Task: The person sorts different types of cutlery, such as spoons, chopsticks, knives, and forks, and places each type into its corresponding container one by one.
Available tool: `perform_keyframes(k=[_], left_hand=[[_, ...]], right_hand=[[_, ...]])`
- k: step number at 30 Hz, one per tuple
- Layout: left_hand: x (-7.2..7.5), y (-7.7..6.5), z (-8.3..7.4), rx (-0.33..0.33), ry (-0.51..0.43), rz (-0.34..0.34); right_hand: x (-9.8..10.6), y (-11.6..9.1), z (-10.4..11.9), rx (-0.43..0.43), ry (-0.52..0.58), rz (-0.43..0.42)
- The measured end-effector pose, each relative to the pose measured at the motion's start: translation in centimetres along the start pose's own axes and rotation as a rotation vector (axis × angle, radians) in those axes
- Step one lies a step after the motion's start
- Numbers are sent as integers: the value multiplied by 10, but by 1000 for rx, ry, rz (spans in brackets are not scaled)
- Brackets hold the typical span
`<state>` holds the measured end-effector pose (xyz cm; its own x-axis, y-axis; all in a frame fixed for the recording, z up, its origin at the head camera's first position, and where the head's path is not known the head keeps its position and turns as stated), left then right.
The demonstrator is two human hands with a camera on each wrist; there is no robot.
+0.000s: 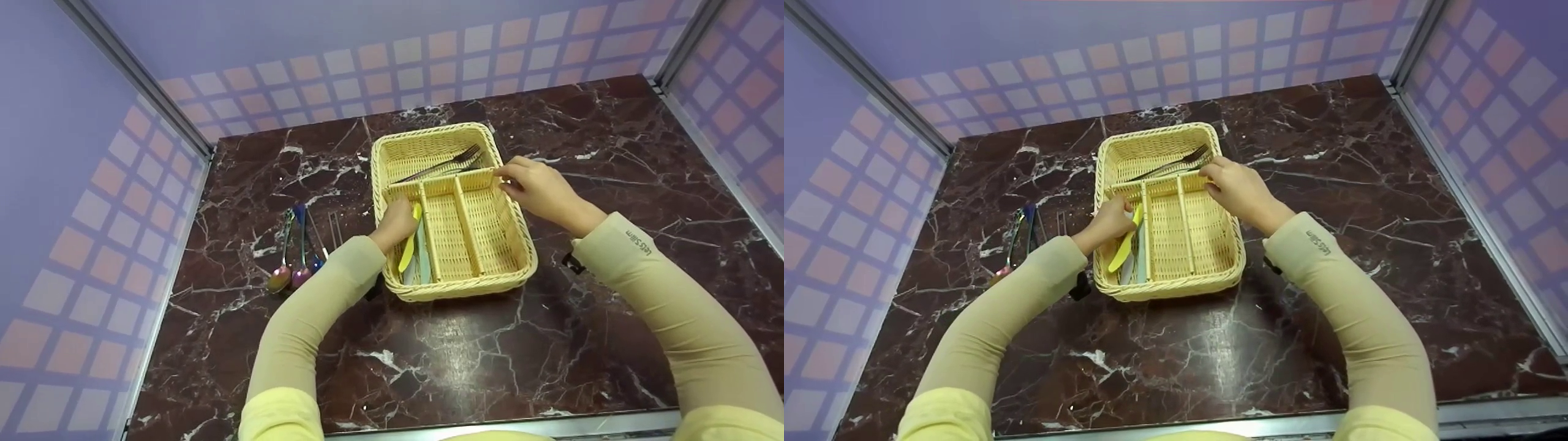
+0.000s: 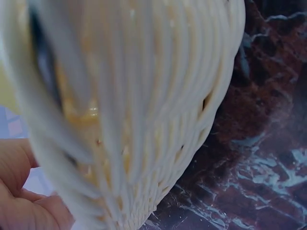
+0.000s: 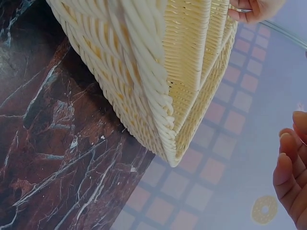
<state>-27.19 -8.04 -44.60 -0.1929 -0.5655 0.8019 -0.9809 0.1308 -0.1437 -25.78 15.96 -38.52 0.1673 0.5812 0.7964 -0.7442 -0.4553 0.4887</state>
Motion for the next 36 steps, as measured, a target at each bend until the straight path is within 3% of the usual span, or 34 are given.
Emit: perform_keyframes(k=[4, 10, 14, 19, 24, 29, 33, 36], left_hand=[[-2, 0, 0, 10, -3, 32], [4, -1, -1, 47, -98, 51], [20, -4, -1, 63, -192, 16], [48, -5, 7, 98, -245, -86], [75, -8, 33, 129, -312, -178], [90, -14, 79, 217, -288, -215], [86, -22, 118, 336, -225, -170], [78, -29, 136, 386, -131, -93]], right_hand=[[0, -1, -2, -19, -5, 10], [-2, -2, -4, -24, 1, 11], [-1, -2, -4, -19, 3, 8], [1, -3, -6, -15, 2, -11], [3, -7, -12, -32, 3, -9], [5, -11, -18, -53, 0, -11], [5, -14, -20, -70, 3, -6], [4, -15, -21, -73, 9, -2]])
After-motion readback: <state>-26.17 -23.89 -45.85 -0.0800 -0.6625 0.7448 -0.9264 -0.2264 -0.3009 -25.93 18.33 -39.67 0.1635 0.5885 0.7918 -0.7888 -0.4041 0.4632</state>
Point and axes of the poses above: each hand's wrist, its own y-axis towards the middle knuckle, its own x-axis out of the back of the hand, z = x × y, the point moved 3 cm from there along y, towards the middle knuckle, and after that the axes turned 5 degrees about -z, right-handed, at the moved point
